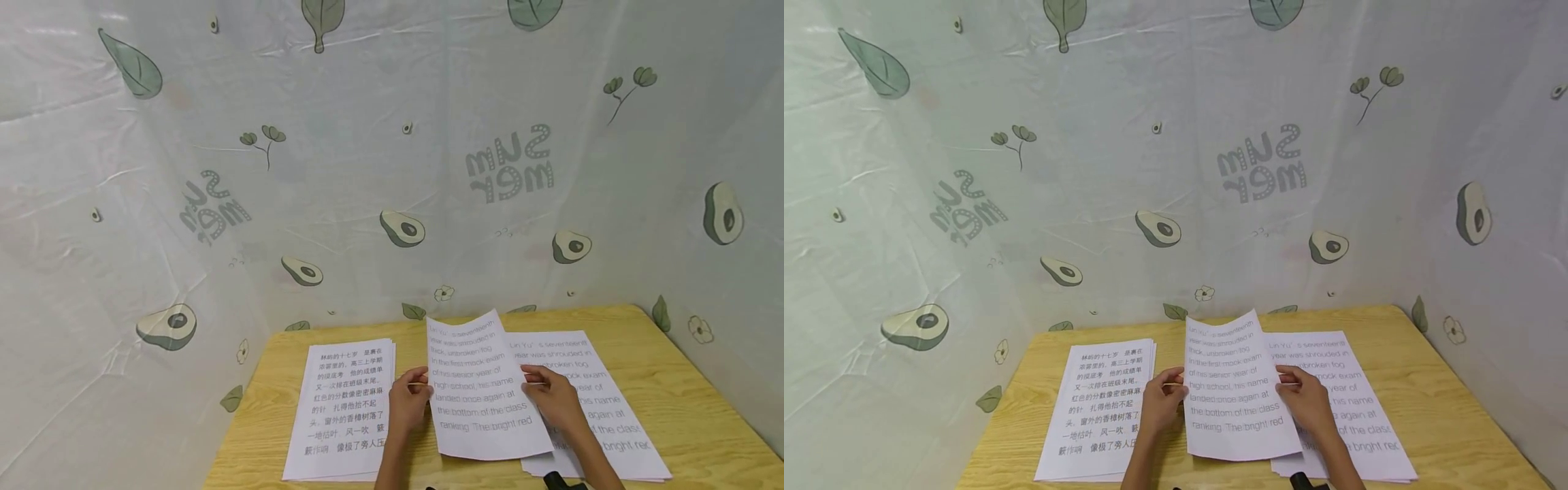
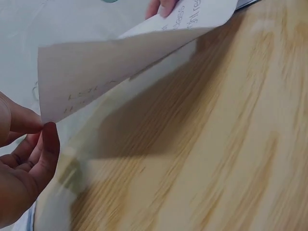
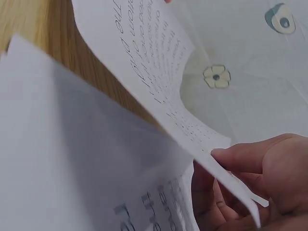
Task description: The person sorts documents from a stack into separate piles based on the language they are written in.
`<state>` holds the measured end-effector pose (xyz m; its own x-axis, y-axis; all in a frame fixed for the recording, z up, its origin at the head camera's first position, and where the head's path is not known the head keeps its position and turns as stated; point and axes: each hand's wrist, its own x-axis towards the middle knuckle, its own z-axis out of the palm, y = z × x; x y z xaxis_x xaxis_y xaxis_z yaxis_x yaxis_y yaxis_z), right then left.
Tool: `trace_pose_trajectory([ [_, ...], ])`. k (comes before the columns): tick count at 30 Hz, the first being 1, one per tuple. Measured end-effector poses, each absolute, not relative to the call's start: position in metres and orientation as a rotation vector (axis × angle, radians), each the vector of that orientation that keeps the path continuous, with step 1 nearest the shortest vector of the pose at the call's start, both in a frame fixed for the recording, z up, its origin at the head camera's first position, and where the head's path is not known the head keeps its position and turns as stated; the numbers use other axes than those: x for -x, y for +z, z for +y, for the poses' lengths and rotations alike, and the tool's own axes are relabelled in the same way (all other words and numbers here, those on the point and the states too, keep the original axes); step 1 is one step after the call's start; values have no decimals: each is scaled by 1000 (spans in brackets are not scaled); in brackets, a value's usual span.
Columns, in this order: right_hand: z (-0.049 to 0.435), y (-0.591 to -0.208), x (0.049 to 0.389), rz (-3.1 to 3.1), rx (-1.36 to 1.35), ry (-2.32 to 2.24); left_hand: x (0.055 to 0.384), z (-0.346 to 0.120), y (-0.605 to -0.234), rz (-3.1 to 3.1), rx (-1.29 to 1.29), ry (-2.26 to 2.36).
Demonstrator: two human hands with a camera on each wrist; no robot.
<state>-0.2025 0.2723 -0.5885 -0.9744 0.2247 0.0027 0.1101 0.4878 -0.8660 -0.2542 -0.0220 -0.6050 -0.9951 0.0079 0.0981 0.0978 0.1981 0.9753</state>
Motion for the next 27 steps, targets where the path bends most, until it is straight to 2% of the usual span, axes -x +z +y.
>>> trace_pose_trajectory([
  [27, 366, -587, 179, -2663, 461, 1470, 231, 69, -614, -2257, 154, -2092],
])
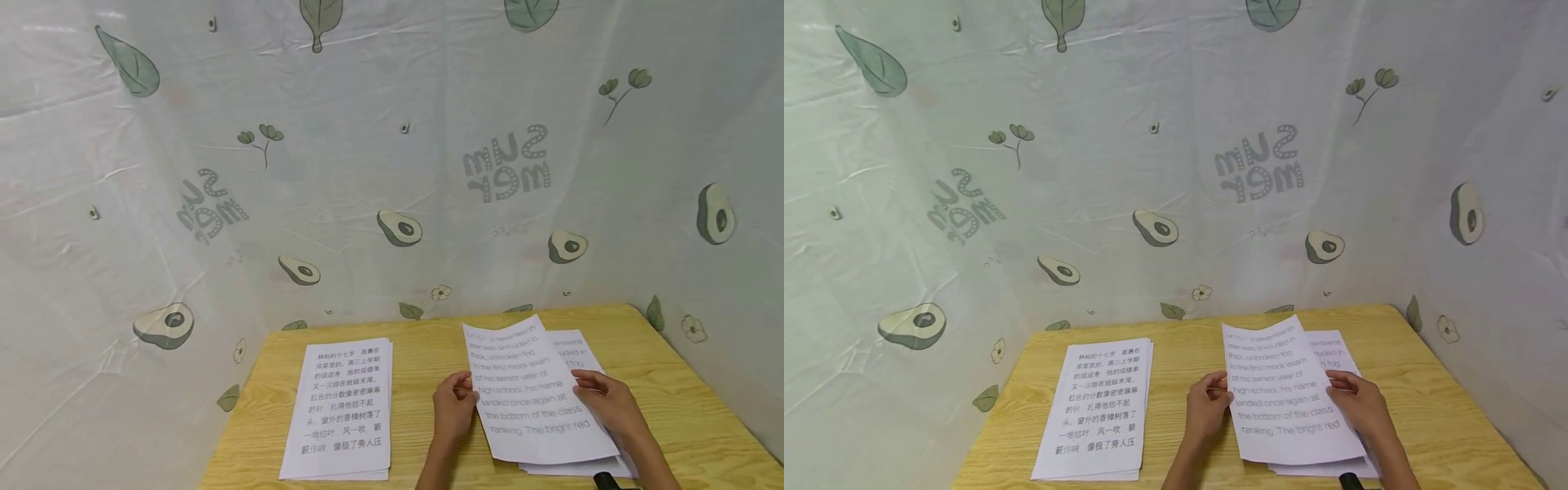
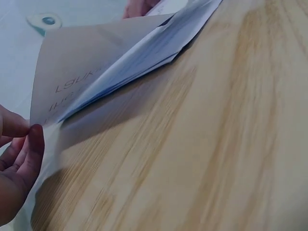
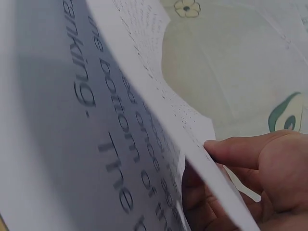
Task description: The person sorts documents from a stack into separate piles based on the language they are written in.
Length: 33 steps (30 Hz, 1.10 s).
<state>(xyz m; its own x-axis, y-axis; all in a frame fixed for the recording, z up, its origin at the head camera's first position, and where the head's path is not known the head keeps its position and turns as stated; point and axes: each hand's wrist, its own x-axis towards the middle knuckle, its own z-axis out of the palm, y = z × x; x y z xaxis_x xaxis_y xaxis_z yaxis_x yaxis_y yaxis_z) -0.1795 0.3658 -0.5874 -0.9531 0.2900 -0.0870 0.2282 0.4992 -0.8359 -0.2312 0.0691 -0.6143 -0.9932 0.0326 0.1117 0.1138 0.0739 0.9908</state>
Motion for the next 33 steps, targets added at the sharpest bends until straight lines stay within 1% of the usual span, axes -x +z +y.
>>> trace_pose_trajectory([
  [11, 398, -588, 173, -2626, 525, 1479, 228, 101, -610, -2199, 262, -2049],
  [18, 409, -580, 171, -2656, 484, 1427, 231, 115, -607, -2179, 258, -2058],
  [28, 413, -588, 167, -2655, 547, 1497, 227, 120, -615, -2237, 263, -2023],
  [33, 414, -589, 167, -2691, 494, 1433, 228, 120, -614, -2260, 250, -2007],
])
